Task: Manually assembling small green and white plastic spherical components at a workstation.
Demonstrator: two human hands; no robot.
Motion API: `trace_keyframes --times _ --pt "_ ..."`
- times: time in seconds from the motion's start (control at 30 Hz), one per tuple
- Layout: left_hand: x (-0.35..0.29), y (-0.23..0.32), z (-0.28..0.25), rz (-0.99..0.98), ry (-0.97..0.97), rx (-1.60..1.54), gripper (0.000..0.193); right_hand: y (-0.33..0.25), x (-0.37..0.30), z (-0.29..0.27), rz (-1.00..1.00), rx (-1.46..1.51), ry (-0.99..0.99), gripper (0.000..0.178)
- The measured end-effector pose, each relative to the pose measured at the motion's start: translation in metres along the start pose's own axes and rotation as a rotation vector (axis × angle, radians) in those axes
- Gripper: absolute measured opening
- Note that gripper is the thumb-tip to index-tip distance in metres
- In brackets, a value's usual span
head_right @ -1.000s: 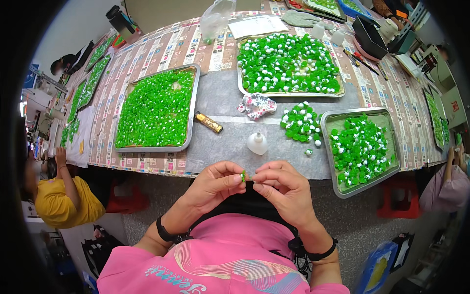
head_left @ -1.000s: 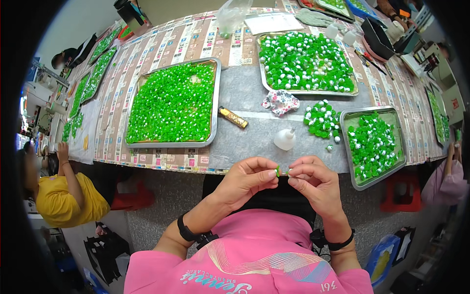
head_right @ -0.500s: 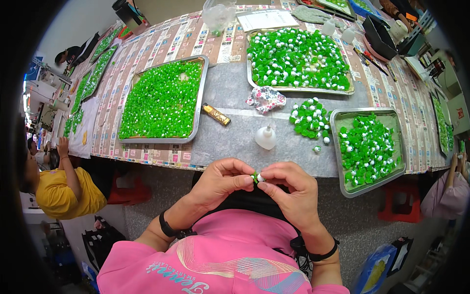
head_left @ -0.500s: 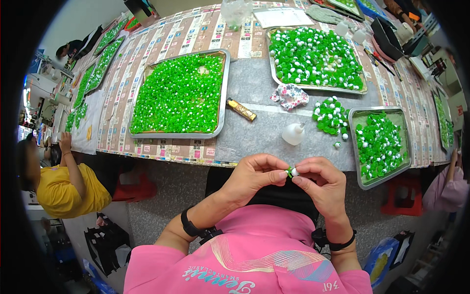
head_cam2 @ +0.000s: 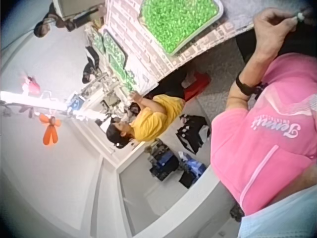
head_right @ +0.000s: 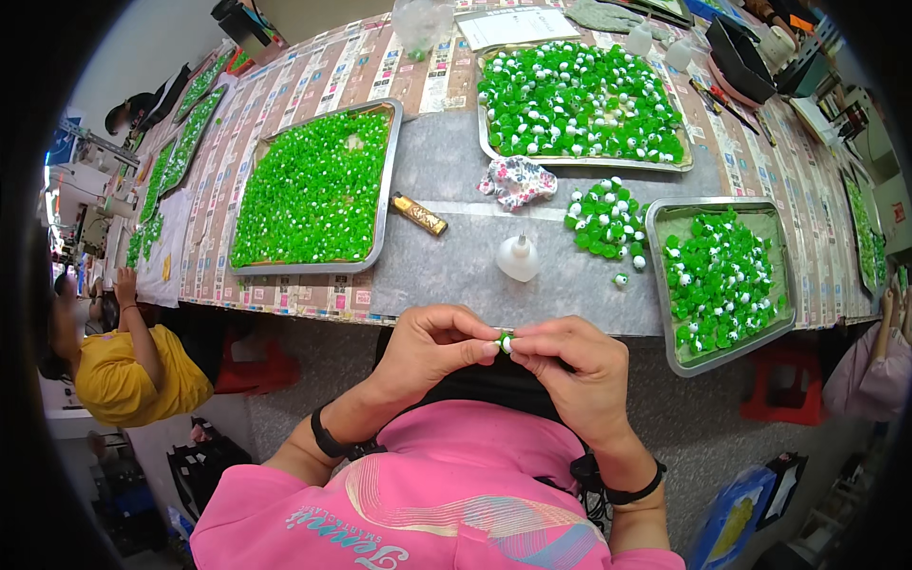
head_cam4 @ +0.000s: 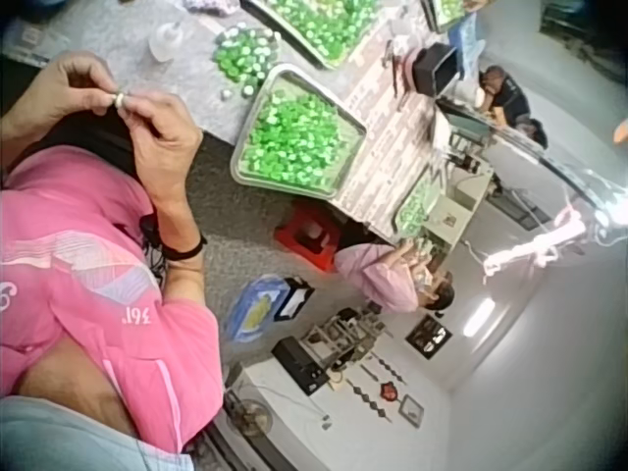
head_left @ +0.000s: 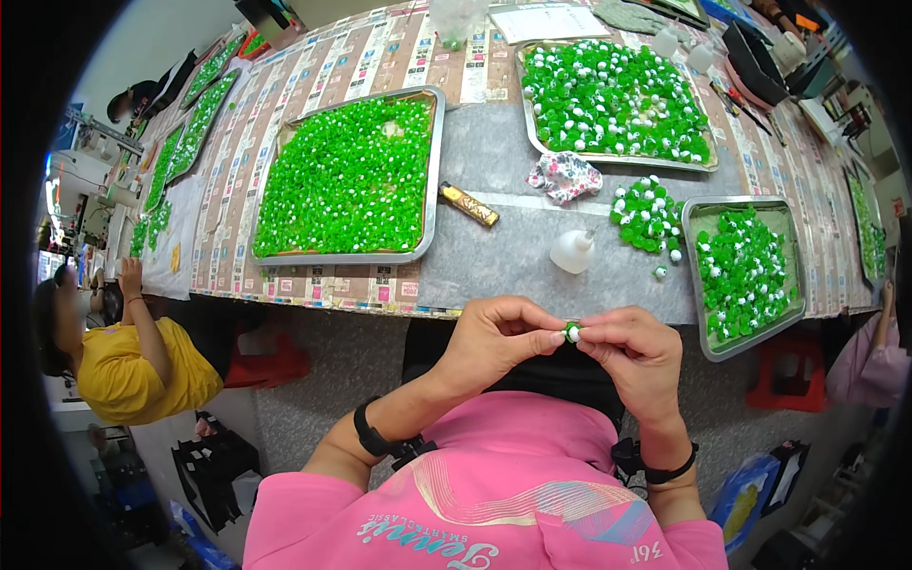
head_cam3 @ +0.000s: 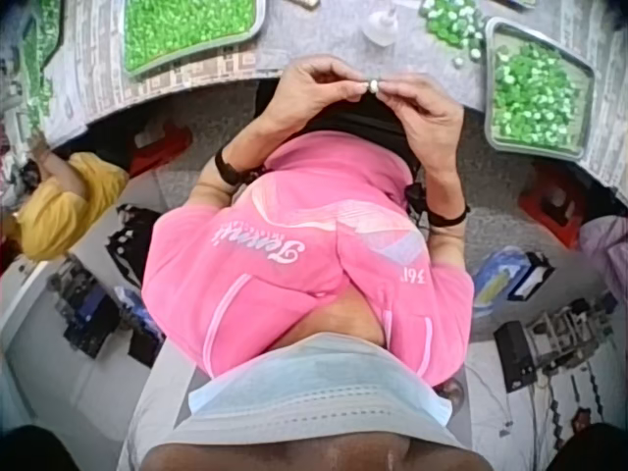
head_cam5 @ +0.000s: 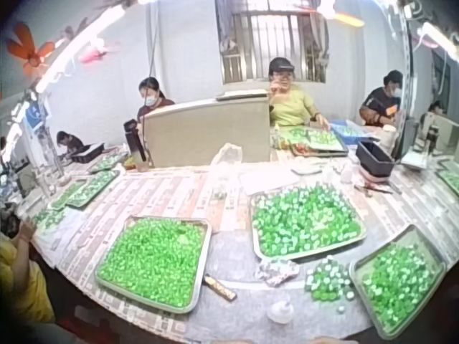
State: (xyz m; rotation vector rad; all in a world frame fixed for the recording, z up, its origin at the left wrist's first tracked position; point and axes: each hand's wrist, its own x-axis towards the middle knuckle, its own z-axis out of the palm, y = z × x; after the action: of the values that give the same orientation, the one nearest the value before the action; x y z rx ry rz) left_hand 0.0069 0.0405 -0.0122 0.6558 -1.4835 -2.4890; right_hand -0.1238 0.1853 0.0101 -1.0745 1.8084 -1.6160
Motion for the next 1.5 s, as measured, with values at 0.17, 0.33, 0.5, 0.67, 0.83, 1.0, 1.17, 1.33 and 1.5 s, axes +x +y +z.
trace_keyframes --times 0.17,0.33,0.5,0.67,0.83,1.0,1.17,1.33,1.5 --pt "0.000 -0.002 0.002 0.034 0.021 0.012 0.010 0.006 -0.001 0.000 0.117 0.154 -0.014 0.019" --pt "0.000 -0.007 0.004 0.117 0.027 0.047 0.009 0.012 -0.002 0.000 0.173 0.239 -0.021 0.019" --pt "0.001 -0.013 0.003 0.123 0.015 0.033 0.008 0.014 -0.006 -0.002 0.121 0.140 -0.046 0.019" --pt "0.000 -0.011 0.005 0.123 0.001 0.027 0.009 0.014 -0.005 -0.003 0.120 0.207 -0.031 0.018" --pt "0.000 -0.003 0.004 0.116 -0.066 -0.010 0.008 0.012 -0.002 -0.008 0.081 0.247 -0.077 0.019" --pt "-0.001 0.006 0.000 -0.043 -0.108 -0.025 0.010 0.015 -0.001 -0.010 0.084 0.313 -0.139 0.019" --pt "0.002 0.017 0.001 -0.201 -0.167 -0.078 0.013 0.018 0.000 -0.013 0.088 0.395 -0.179 0.020" --pt "0.006 0.014 -0.001 -0.181 -0.234 -0.119 0.013 0.016 0.001 -0.012 0.199 0.434 -0.188 0.020" --pt "0.006 0.009 0.003 -0.081 -0.257 -0.062 0.023 0.019 0.002 -0.012 0.345 0.429 -0.136 0.019"
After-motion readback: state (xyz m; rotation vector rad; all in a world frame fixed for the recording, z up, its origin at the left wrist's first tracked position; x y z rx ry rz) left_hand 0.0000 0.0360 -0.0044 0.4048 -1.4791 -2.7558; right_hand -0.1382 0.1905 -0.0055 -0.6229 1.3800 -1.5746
